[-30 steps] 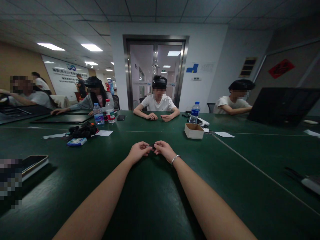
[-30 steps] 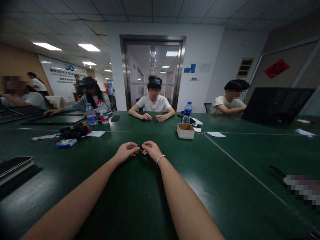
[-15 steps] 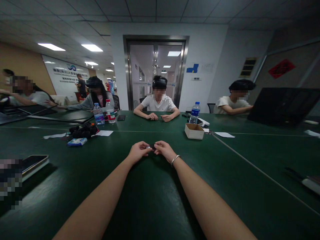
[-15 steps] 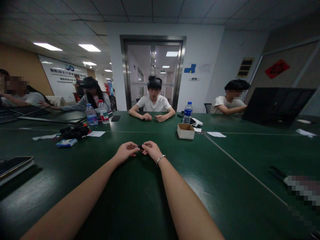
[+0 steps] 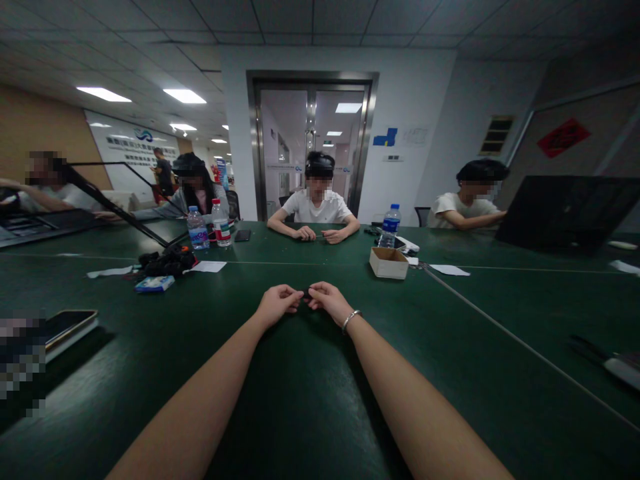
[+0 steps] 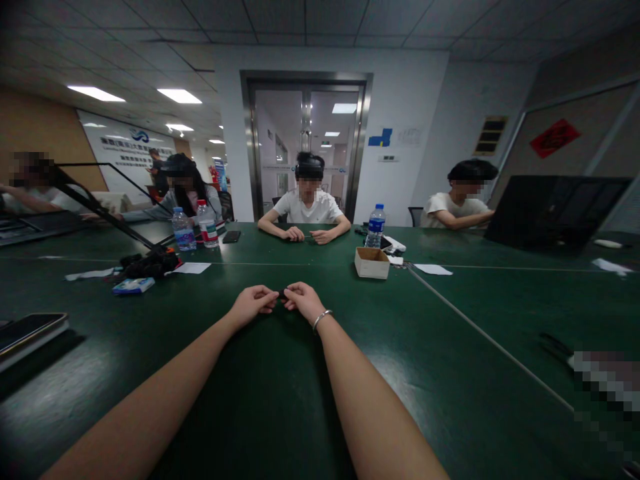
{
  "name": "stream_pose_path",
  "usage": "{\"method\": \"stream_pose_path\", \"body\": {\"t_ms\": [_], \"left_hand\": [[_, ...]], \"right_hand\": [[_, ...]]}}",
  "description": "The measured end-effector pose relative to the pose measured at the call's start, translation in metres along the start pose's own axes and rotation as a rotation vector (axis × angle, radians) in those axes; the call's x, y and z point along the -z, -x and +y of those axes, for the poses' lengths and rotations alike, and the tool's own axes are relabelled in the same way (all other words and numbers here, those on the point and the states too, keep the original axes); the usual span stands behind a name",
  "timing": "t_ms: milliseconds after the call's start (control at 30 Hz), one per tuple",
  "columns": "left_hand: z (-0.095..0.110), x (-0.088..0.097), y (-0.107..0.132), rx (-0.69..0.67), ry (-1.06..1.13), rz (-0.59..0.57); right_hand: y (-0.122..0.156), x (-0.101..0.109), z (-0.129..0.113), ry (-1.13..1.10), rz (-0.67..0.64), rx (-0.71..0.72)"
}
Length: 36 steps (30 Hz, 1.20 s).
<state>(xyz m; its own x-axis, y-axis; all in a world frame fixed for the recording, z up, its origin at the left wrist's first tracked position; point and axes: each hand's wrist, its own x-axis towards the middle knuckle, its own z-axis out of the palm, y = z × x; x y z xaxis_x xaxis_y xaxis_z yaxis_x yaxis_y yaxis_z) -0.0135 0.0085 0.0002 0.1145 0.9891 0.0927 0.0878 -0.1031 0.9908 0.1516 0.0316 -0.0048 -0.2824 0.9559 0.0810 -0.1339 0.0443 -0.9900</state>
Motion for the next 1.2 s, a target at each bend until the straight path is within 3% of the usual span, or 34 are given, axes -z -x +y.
{"method": "stream_pose_path", "body": {"t_ms": [200,467,667,967,1200], "left_hand": [[0.0039,-0.0002,0.003,-0.05,-0.002,-0.019],[-0.0009,0.0002,-0.0004,0.001,-0.007,-0.022],[0.0003,0.0005,0.0016,-0.064,-0.006,-0.036],[0.0011,-0.0002,0.0015,-0.002,0.007,-0.027],[0.0005,0.0003,0.0023,-0.071,-0.001,-0.044]], "right_hand": [[0.0006,0.0007,-0.0004,-0.014,-0.003,0.004],[0.0002,-0.0001,0.0002,-0.016,-0.001,-0.003],[0.0014,0.0005,-0.0007,-0.021,-0.005,-0.008],[0.0004,0.0005,0.0002,-0.016,-0.005,-0.007],[0.0007,0.002,0.0006,-0.023,-0.018,0.005]]}}
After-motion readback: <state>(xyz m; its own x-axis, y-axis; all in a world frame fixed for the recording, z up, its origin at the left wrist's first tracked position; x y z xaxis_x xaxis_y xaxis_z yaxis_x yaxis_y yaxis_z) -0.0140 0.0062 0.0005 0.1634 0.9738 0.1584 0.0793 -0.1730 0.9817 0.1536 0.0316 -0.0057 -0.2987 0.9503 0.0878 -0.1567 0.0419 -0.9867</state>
